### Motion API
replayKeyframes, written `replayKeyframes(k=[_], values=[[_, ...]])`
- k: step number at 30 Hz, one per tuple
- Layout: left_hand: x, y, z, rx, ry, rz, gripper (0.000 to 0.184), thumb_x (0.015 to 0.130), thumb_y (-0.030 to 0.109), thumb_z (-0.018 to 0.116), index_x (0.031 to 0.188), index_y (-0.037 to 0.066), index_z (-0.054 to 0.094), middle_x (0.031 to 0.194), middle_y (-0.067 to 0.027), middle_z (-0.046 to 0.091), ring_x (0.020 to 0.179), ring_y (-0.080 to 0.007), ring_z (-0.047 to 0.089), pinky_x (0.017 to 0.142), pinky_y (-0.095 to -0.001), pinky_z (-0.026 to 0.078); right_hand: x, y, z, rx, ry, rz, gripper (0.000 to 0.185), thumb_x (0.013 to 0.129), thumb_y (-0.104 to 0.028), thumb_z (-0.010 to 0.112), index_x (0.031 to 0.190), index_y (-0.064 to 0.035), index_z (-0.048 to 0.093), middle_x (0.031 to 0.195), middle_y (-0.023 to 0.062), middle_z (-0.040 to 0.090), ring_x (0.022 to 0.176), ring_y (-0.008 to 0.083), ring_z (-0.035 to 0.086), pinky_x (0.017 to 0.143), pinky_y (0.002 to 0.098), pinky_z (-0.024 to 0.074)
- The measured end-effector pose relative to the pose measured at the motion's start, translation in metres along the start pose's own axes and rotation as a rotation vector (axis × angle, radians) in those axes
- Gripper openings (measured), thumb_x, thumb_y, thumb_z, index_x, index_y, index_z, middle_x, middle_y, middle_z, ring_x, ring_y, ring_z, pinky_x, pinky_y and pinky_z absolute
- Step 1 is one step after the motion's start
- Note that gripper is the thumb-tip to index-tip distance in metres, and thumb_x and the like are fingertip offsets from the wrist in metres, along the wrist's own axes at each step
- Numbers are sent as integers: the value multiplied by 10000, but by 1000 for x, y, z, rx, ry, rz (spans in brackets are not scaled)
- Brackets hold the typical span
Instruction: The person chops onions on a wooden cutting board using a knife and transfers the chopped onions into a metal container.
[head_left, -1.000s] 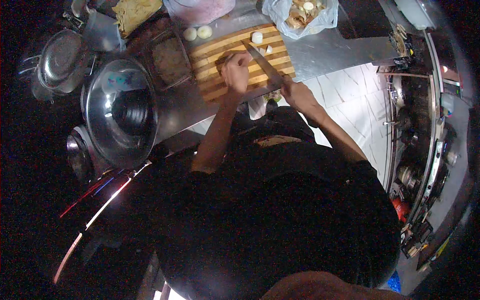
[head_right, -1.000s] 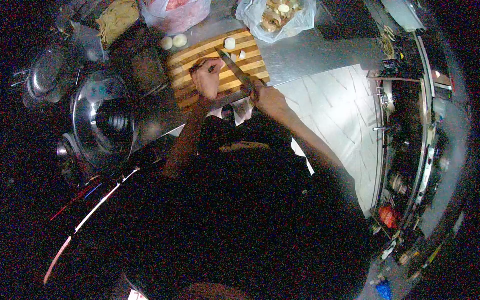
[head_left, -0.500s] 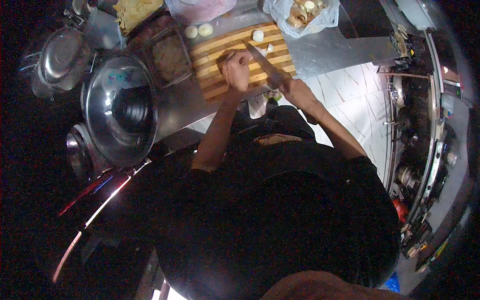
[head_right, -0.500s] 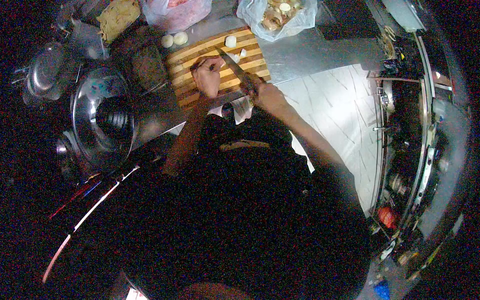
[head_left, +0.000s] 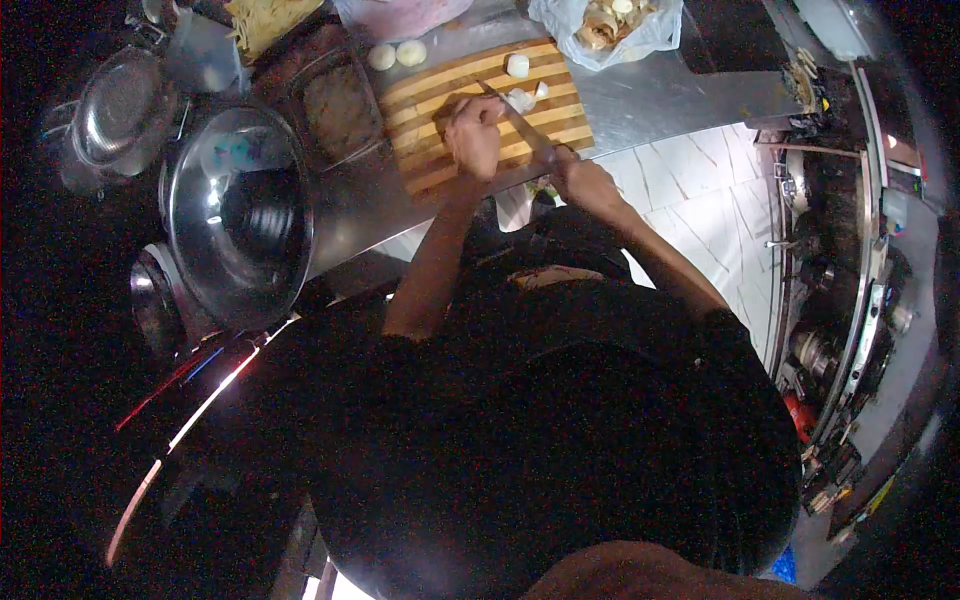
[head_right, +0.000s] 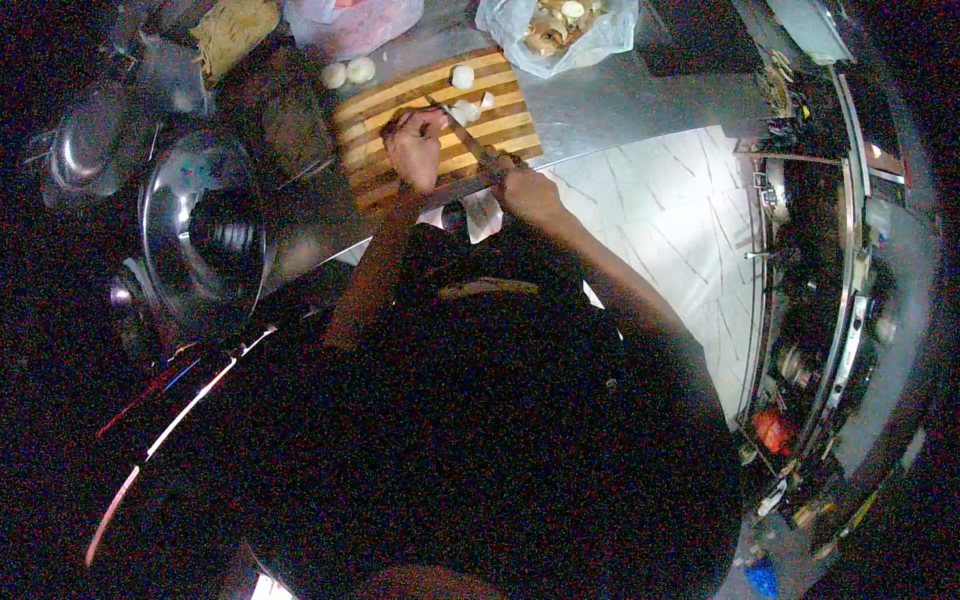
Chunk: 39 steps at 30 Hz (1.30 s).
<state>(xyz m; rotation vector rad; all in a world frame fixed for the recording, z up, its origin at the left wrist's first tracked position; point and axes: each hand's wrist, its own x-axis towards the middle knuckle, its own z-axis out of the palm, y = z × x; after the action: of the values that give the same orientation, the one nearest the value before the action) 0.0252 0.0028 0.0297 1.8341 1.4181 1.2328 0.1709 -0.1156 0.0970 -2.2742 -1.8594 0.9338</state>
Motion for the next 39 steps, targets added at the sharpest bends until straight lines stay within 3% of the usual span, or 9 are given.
replayKeyframes(k=[8,10,13,20,23,26,29,32,39], values=[[5,12,-4,162,-110,82,125,773,142,645,864,65,682,872,-128,656,809,-305,618,729,-373,482,-1,9,-15,21,31,-19,396,890,-223,467,1256,-81,419,834,267,616,766,450,590,660,536,460],[9,8,-3,191,-98,133,166,784,212,654,877,81,698,866,-121,671,808,-287,637,735,-355,495,-2,13,-12,29,64,-47,390,891,-212,467,1254,-77,420,805,264,616,745,449,589,649,538,455],[6,5,-9,-22,-134,-87,169,786,181,653,906,70,695,922,-121,667,848,-279,635,765,-348,493,-6,12,-14,8,45,-18,358,892,-202,470,1223,-67,435,759,259,613,717,443,589,634,540,448],[4,5,-10,36,-148,52,133,747,96,674,872,58,695,900,-106,668,839,-266,637,767,-342,494,-16,8,-6,-30,69,-3,243,889,-205,475,1061,-34,462,703,270,599,686,445,592,618,547,442],[4,1,-7,57,-129,65,117,731,93,686,841,53,693,884,-103,670,820,-263,639,753,-342,496,-12,0,0,0,27,49,258,885,-211,480,1075,-39,456,704,278,596,698,453,593,624,545,447],[3,-3,-3,42,-111,66,101,720,94,694,811,51,688,872,-93,674,804,-256,642,739,-339,499,-6,-8,-7,-2,-1,15,305,882,-227,442,1121,-36,449,802,233,633,799,410,623,694,528,491],[5,-1,-5,17,-91,71,83,704,80,703,780,58,682,860,-81,679,799,-243,646,731,-332,501,4,21,5,-21,36,-77,278,879,-210,490,1092,-38,442,723,270,603,711,455,591,624,542,450],[5,1,-6,-4,-82,58,79,685,59,711,756,68,676,842,-73,681,800,-232,648,728,-323,502,-13,2,-22,-39,55,-66,285,877,-211,496,1094,-34,443,728,267,606,701,453,590,617,541,450],[4,-6,-1,-19,-68,50,95,675,51,720,746,94,676,833,-65,684,795,-223,652,736,-306,501,-8,-2,-8,-98,-60,49,322,888,-250,442,1146,-57,435,781,222,638,754,414,628,638,521,503]])
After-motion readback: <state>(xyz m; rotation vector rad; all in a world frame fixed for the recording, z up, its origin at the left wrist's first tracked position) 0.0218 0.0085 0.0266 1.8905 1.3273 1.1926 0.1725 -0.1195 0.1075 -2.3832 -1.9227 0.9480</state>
